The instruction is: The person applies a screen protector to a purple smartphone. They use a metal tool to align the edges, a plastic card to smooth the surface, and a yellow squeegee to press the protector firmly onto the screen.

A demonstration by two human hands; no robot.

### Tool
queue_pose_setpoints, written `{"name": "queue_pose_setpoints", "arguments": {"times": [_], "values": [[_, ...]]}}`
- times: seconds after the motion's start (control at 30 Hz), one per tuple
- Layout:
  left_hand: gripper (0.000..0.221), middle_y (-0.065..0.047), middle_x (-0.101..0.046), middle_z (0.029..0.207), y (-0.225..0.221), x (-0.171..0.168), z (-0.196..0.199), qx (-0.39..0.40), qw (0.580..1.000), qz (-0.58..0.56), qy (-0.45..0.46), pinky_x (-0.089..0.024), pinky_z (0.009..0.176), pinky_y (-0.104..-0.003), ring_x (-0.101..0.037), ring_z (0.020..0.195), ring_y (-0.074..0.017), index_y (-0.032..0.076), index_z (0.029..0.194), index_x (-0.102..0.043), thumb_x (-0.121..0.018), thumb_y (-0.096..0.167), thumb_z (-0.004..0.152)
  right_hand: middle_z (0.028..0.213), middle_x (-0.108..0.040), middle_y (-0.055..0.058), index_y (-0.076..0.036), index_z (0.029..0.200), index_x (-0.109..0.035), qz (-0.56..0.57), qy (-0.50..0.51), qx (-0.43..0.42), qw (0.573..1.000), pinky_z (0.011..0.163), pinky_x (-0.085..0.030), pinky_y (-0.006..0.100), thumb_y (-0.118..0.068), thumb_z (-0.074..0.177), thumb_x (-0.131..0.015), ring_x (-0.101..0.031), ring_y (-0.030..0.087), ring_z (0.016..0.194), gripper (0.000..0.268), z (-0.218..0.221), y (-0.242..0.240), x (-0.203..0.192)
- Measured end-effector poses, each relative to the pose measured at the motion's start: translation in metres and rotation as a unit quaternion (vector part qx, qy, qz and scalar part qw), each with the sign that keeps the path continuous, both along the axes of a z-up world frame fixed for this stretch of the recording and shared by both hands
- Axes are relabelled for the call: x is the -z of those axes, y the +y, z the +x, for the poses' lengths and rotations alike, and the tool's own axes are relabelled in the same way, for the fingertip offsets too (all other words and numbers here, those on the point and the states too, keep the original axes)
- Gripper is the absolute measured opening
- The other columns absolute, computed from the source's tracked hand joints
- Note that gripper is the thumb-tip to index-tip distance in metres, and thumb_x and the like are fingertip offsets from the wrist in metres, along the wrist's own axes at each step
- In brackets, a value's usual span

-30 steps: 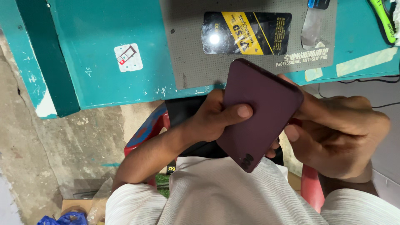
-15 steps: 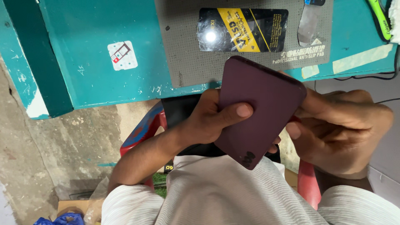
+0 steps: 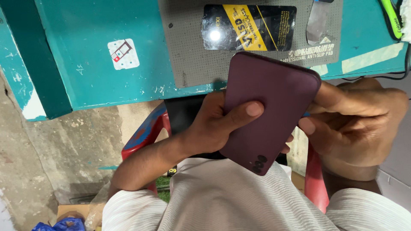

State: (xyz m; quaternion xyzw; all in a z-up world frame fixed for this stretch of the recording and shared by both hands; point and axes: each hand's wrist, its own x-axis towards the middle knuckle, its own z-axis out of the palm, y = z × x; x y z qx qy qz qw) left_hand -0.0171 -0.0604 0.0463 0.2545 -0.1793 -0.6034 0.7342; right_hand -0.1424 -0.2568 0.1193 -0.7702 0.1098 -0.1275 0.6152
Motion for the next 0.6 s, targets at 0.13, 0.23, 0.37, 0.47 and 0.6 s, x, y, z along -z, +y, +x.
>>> {"name": "queue_pose_setpoints", "arguments": {"times": [0.13, 0.23, 0.37, 0.47, 0.6], "values": [[0.045, -0.022, -0.074, 0.11, 0.0, -0.003, 0.0, 0.0, 1.0, 0.011, 0.006, -0.068, 0.088, -0.042, -0.077, 0.096, -0.0306, -0.012, 0.13, -0.059, -0.057, 0.03, 0.116, 0.094, -0.075, 0.023, 0.013, 0.12, -0.061, 0.004, 0.008, 0.012, 1.0, 0.074, -0.062, 0.024, 0.021, 0.071, -0.069, -0.076, 0.018, 0.079, 0.05, -0.001, 0.001, 0.002], [0.046, -0.023, -0.074, 0.11, 0.0, -0.003, -0.001, -0.004, 1.0, 0.009, 0.004, -0.067, 0.088, -0.042, -0.077, 0.097, -0.0305, -0.013, 0.131, -0.059, -0.057, 0.031, 0.117, 0.094, -0.075, 0.023, 0.012, 0.12, -0.064, -0.011, 0.029, 0.064, 0.997, 0.067, -0.06, 0.021, 0.022, 0.073, -0.071, -0.075, 0.017, 0.073, 0.049, -0.004, 0.012, 0.0], [0.047, -0.023, -0.073, 0.11, -0.001, -0.004, 0.0, -0.001, 1.0, 0.014, 0.015, -0.068, 0.088, -0.043, -0.077, 0.096, -0.0308, -0.013, 0.131, -0.058, -0.057, 0.031, 0.115, 0.092, -0.074, 0.02, 0.01, 0.118, -0.064, -0.032, 0.014, 0.05, 0.998, 0.063, -0.058, 0.021, 0.02, 0.071, -0.072, -0.075, 0.016, 0.074, 0.049, 0.007, 0.012, -0.006], [0.048, -0.024, -0.073, 0.109, -0.001, -0.004, 0.001, -0.003, 0.999, 0.023, 0.03, -0.067, 0.087, -0.045, -0.077, 0.094, -0.0322, -0.014, 0.133, -0.056, -0.057, 0.031, 0.114, 0.089, -0.075, 0.02, 0.008, 0.12, -0.067, -0.073, 0.072, 0.074, 0.992, 0.07, -0.059, 0.024, 0.019, 0.071, -0.069, -0.074, 0.016, 0.074, 0.05, 0.012, 0.021, -0.018], [0.051, -0.023, -0.072, 0.114, -0.006, -0.008, 0.004, -0.03, 0.996, 0.048, 0.071, -0.068, 0.086, -0.05, -0.075, 0.096, -0.035, -0.013, 0.135, -0.053, -0.059, 0.03, 0.107, 0.091, -0.076, 0.017, 0.002, 0.112, -0.073, -0.084, 0.137, 0.101, 0.982, 0.068, -0.059, 0.023, 0.012, 0.073, -0.072, -0.073, 0.014, 0.077, 0.04, 0.018, 0.015, -0.021]]}}
